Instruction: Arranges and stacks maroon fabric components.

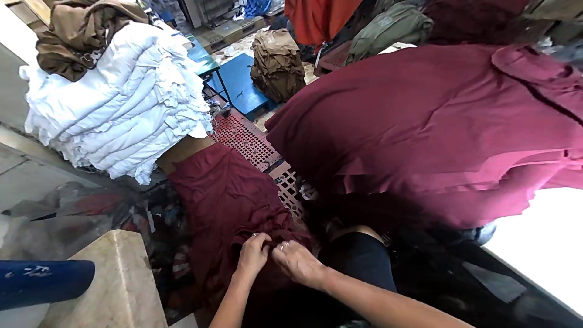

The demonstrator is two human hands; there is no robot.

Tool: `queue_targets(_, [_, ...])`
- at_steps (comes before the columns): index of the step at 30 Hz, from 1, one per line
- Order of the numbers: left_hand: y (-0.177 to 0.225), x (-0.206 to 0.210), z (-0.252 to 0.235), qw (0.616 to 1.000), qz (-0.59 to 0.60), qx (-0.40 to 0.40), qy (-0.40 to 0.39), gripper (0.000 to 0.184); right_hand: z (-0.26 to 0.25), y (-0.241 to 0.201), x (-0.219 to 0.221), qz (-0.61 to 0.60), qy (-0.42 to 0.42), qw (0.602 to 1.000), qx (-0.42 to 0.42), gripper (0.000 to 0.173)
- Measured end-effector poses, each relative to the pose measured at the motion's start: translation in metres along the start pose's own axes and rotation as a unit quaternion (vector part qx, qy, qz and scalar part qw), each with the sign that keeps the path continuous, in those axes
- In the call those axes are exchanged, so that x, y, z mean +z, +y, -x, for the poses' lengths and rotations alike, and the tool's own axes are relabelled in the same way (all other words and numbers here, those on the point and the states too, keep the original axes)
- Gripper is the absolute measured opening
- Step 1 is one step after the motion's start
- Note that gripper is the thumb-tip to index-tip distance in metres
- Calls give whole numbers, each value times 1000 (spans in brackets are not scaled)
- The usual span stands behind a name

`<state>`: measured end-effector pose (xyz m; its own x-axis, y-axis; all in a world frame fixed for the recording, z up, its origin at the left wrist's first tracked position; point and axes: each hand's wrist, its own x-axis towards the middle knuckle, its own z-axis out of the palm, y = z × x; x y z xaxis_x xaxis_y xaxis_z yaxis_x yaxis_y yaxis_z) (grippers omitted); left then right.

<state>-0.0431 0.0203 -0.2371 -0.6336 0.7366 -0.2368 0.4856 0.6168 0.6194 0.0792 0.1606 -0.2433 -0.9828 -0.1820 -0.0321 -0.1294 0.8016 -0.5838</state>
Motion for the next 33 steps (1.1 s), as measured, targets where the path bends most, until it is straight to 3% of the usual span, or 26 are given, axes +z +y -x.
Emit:
queue_targets(2, [-3,-9,-3,999,42,-21,2,28,11,5,18,-15,-130,990,-44,22])
queue_targets(4, [-10,-13,-3,998,65,-9,8,26,19,17,32,15,-229,973,-21,31])
queue_targets(7, [-31,-4,0,990,82,101,51,20,20,30,24,54,-272,960,47,33])
queue_targets(9, [-35,0,3,985,82,137,71,25,12,27,0,40,-259,963,61,26])
queue_targets(14, [-18,6,9,990,50,114,69,27,-9,16,-46,-8,-147,987,69,22])
queue_targets(16, [-8,12,15,995,25,88,33,51,-14,10,-47,-17,-105,991,80,23])
queue_targets(17, [-4,19,17,996,2,87,30,55,-15,7,-45,-22,-91,991,90,24])
queue_targets(20, [-6,32,15,994,-30,103,38,26,-6,7,-20,-36,-6,994,100,23])
queue_targets(22, [-7,25,8,997,19,75,17,23,7,11,4,-28,51,997,55,21])
queue_targets(24, [-11,14,2,996,79,38,-19,27,20,20,22,-29,-25,999,5,19])
queue_targets(27, [-23,5,-1,989,138,45,-26,20,26,36,34,8,-213,977,23,37])
queue_targets(30, [-38,2,3,983,157,95,-23,23,22,41,24,68,-272,957,80,43])
queue_targets(33, [-34,0,6,986,121,111,11,32,18,42,13,77,-283,950,102,34])
